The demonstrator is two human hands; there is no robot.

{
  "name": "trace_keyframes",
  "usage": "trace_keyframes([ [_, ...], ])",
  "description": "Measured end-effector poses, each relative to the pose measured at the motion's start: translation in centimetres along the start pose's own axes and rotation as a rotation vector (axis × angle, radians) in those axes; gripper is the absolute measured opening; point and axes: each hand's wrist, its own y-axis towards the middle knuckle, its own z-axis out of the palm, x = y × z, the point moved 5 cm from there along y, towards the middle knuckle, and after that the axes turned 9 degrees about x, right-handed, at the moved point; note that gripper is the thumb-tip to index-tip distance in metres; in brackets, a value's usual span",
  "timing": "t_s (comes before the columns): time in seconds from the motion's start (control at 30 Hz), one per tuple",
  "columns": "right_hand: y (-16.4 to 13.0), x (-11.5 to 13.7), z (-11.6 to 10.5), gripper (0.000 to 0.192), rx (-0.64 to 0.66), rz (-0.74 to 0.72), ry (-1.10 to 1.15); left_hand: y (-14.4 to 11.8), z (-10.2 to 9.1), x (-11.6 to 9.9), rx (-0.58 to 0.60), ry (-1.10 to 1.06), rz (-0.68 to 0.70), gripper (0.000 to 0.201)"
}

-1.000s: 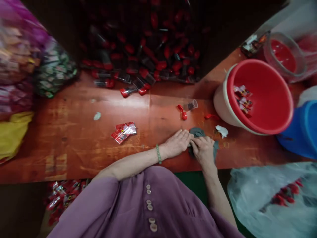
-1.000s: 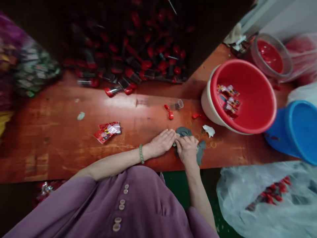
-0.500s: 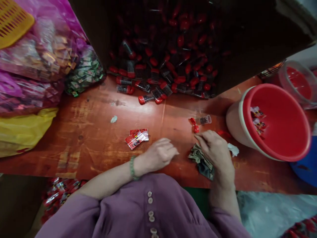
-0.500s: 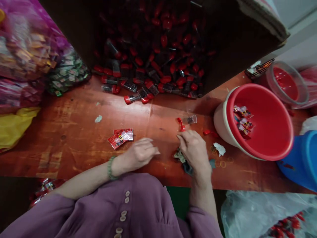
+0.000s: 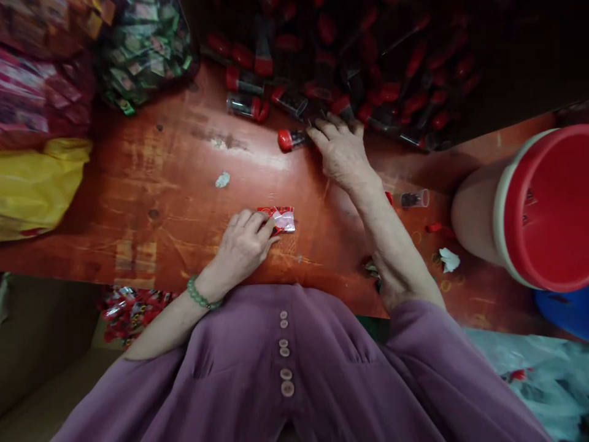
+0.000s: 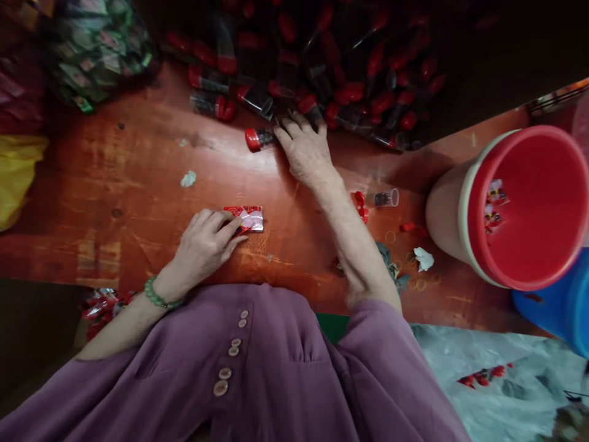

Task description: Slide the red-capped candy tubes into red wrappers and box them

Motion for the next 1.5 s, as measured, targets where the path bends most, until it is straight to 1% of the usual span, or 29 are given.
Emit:
trace_keyframes([
  [0.07, -0.9, 0.8, 0.0, 0.046, 0.005, 0.029, -0.019, 0.2, 0.0, 0.2, -0.001, -0.002, 0.021, 0.023],
  [0.13, -2.1, 2.3, -0.2, 0.035, 0.023, 0.061, -0.031, 0.3, -0.1, 0.5, 0.002, -0.036, 0.049, 0.023],
  [0.17, -2.7, 3.1, -0.2, 0.034, 0.043, 0.076, -0.034, 0.3, -0.2, 0.5, 0.007, -0.055, 0.062, 0.024],
  [0.3, -5.1, 5.7, 0.1, 0.046, 0.165, 0.138, -0.034, 0.3, -0.6, 0.6, 0.032, -0.082, 0.080, 0.027],
  [0.4, -6.9, 6.8, 0.4, 0.056, 0.186, 0.163, 0.001, 0.4, -0.8, 0.7, 0.020, -0.060, 0.073, 0.024],
  [0.53, -8.5, 7.5, 0.3, 0.066, 0.134, 0.210, 0.049, 0.9, -1.1, 1.0, -0.076, -0.011, 0.108, 0.025],
  [0.6, -8.8, 7.5, 0.3, 0.068, 0.153, 0.236, 0.030, 1.3, -1.1, 1.2, -0.125, -0.017, 0.127, 0.025],
  [0.67, -9.0, 7.3, 0.3, 0.067, 0.192, 0.264, 0.001, 1.6, -0.7, 1.4, -0.126, -0.059, 0.113, 0.026],
  [0.73, -9.1, 6.9, 0.1, 0.064, 0.209, 0.286, 0.001, 1.8, -0.2, 1.6, -0.092, -0.120, 0.083, 0.028],
  [0.8, -9.2, 6.5, -0.2, 0.058, 0.180, 0.281, 0.064, 1.8, 0.1, 1.5, -0.058, -0.172, 0.070, 0.027],
  [0.83, -9.3, 6.4, -0.4, 0.053, 0.144, 0.269, 0.116, 1.7, 0.2, 1.5, -0.043, -0.191, 0.069, 0.028],
  [0.93, -9.7, 6.1, -0.9, 0.032, -0.008, 0.228, 0.318, 1.4, -0.1, 1.2, 0.011, -0.209, 0.053, 0.030],
  [1.0, -10.1, 5.8, -0.9, 0.022, -0.104, 0.239, 0.432, 1.4, -0.4, 1.1, 0.060, -0.176, 0.033, 0.027],
  [1.07, -10.7, 5.4, -0.5, 0.020, -0.169, 0.284, 0.502, 1.6, -0.7, 0.8, 0.114, -0.109, 0.021, 0.025],
  [1.17, -11.8, 5.1, 0.2, 0.029, -0.206, 0.318, 0.576, 1.9, -1.1, 0.4, 0.179, 0.014, 0.005, 0.024],
  [1.27, -13.1, 5.5, 0.0, 0.036, -0.156, 0.280, 0.574, 2.3, -1.4, 0.1, 0.220, 0.099, 0.000, 0.027],
  [1.37, -14.4, 6.2, -0.7, 0.025, -0.036, 0.287, 0.509, 2.4, -1.7, 0.3, 0.230, 0.115, 0.006, 0.028],
  [1.43, -15.2, 6.4, -1.1, 0.017, 0.041, 0.329, 0.496, 2.3, -1.9, 0.8, 0.196, 0.068, -0.007, 0.026],
  [1.5, -15.7, 6.6, -1.4, 0.013, 0.099, 0.375, 0.494, 2.2, -2.1, 1.5, 0.139, -0.062, -0.026, 0.022],
])
